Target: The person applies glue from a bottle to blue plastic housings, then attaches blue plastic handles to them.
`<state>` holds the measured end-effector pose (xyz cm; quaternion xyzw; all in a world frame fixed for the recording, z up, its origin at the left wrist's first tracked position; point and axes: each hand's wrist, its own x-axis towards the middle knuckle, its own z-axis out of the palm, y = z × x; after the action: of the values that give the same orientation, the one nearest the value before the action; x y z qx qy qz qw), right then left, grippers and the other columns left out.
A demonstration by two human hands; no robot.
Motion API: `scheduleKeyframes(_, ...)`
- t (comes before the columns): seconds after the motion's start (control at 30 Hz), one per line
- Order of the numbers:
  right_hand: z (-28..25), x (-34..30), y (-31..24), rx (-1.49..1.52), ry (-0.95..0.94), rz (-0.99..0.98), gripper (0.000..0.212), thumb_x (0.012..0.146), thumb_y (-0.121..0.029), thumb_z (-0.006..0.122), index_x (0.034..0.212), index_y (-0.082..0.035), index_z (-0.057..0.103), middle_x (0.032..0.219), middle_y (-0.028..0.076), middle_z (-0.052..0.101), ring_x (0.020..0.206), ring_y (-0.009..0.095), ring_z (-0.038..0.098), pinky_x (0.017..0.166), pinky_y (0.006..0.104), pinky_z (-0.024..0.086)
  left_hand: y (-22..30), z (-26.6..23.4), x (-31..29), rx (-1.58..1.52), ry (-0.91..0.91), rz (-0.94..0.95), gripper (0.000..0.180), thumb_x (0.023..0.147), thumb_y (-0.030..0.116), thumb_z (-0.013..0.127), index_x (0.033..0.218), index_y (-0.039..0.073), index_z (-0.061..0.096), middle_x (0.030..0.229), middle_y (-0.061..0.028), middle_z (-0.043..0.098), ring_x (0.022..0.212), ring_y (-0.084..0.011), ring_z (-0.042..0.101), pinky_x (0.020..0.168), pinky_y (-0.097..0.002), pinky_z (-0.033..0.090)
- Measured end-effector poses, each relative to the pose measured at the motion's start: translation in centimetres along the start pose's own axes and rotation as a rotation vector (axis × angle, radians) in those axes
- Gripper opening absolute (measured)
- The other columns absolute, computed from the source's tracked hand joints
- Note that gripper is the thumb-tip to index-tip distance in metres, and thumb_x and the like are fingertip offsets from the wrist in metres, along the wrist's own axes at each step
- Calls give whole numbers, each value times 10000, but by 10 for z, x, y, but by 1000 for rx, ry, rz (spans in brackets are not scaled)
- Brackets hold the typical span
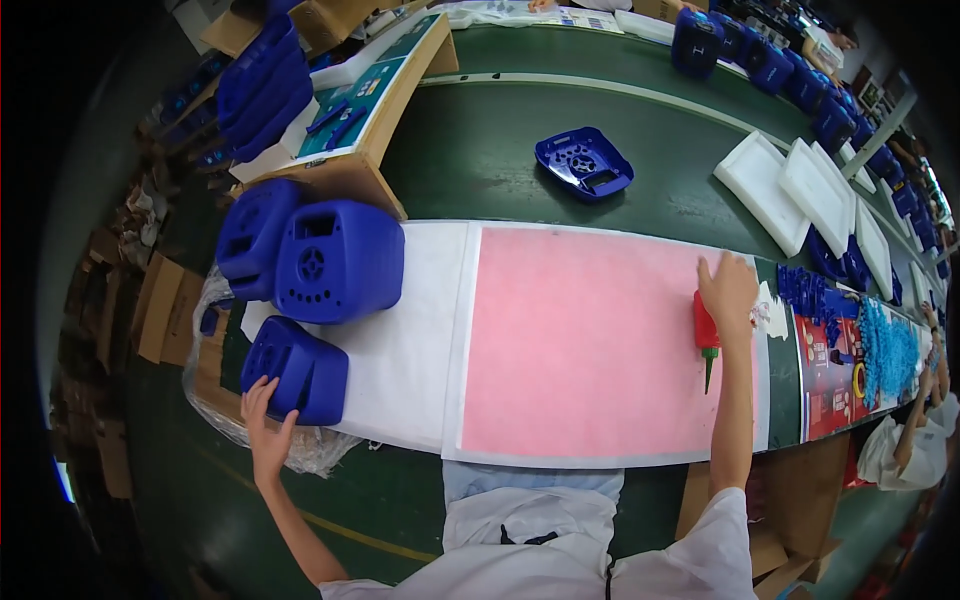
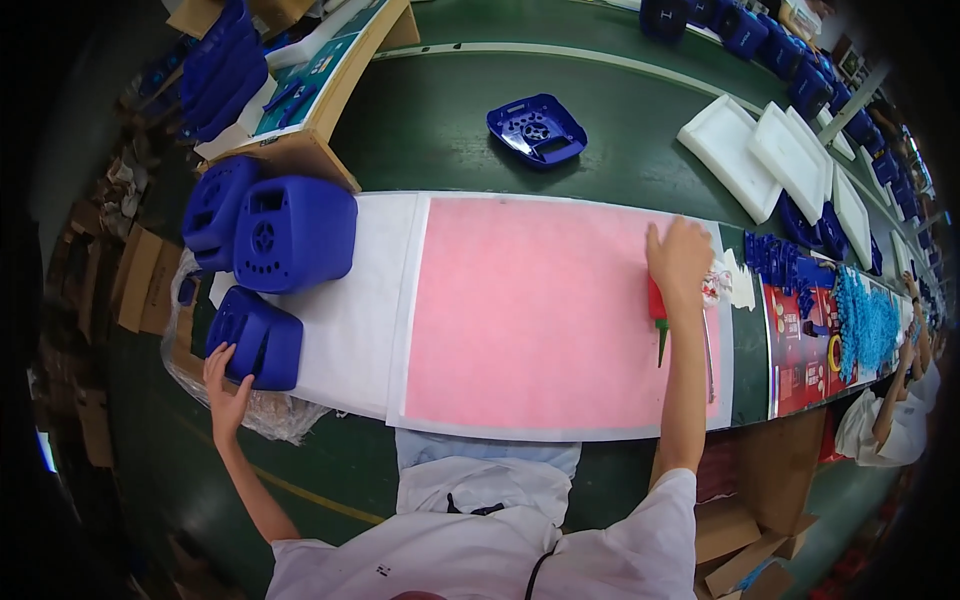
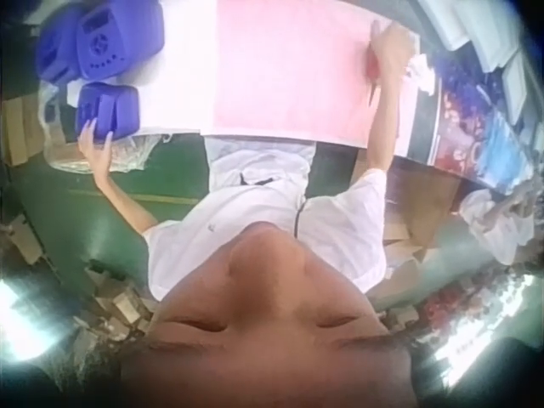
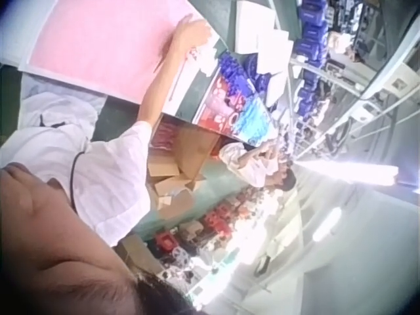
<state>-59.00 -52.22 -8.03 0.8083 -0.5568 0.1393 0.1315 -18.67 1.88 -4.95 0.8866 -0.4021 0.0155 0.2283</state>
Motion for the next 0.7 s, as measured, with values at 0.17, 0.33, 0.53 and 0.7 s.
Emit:
scheduleKeyframes(0.17, -2, -51, 33, 19, -247, 118, 532, 823, -449, 667, 1033, 30, 573, 927, 231, 657, 834, 401, 663, 707, 491, 534, -27, -12, -12, -419, 318, 56, 553, 757, -56, 653, 1297, -14, 545, 1339, -152, 529, 1243, -256, 493, 1101, -375, 323)
scheduleKeyframes(0.33, 17, -59, 42, 126, -256, 184, 713, 722, -468, 754, 1126, 58, 494, 968, 251, 674, 864, 377, 683, 735, 465, 545, 58, -55, -24, -183, 704, 137, 461, 945, 174, 511, 1323, -88, 488, 1259, -210, 568, 1131, -294, 571, 984, -382, 451)
scheduleKeyframes(0.53, 2, -58, 32, 201, -375, 189, 754, 655, -481, 796, 1097, 67, 526, 922, 232, 680, 806, 327, 690, 716, 424, 545, 208, -21, 29, -529, 535, 177, 558, 1018, 413, 417, 1129, -100, 606, 1085, -223, 661, 1011, -271, 640, 929, -358, 480)
scheduleKeyframes(0.7, 18, -51, 49, 1096, -636, 355, 673, 769, -437, 744, 1164, 62, 526, 946, 168, 683, 785, 243, 678, 682, 359, 552, 240, 137, 113, -887, -468, 154, 326, 985, 267, 515, 898, -21, 642, 746, -132, 625, 698, -177, 568, 683, -318, 454)
